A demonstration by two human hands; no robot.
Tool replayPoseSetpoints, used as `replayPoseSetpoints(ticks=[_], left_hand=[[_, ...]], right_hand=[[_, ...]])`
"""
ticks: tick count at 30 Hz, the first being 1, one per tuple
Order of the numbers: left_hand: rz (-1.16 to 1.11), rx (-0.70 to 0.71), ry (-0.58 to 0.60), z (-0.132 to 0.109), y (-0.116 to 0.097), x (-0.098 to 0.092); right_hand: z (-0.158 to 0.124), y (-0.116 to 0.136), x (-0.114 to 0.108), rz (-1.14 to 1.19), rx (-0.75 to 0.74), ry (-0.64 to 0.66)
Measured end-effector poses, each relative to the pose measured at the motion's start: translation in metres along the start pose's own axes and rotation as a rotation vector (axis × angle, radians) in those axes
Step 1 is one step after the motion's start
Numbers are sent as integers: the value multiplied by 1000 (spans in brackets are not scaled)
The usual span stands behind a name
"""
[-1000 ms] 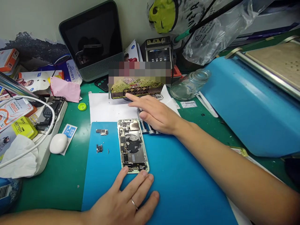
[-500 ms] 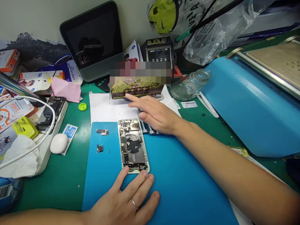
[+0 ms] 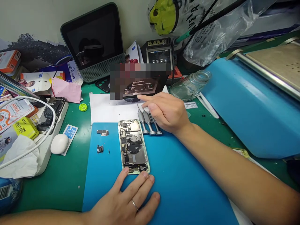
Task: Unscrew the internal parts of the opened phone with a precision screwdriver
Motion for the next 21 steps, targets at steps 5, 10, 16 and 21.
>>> replayPoseSetpoints(ticks=[5,10,16,21], left_hand=[[-6,7,10,0,0,1],[4,0,-2,0,0,0],[3,2,-2,-1,0,0],[18,14,1,-2,-3,3]], right_hand=[[0,-5,3,-32,60,27],[-1,-2,-3,-50,38,-20],[-1,-6,-12,-69,124,-104],[0,-7,-9,-77,117,-76]])
Point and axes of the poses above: each hand's wrist, its own z-axis towards the middle knuckle, its own x-axis out of the palm, y = z × x, the point moved 9 cm from there along z, towards the middle knuckle, and after that the axes turned 10 degrees about z, right-handed, at the moved point
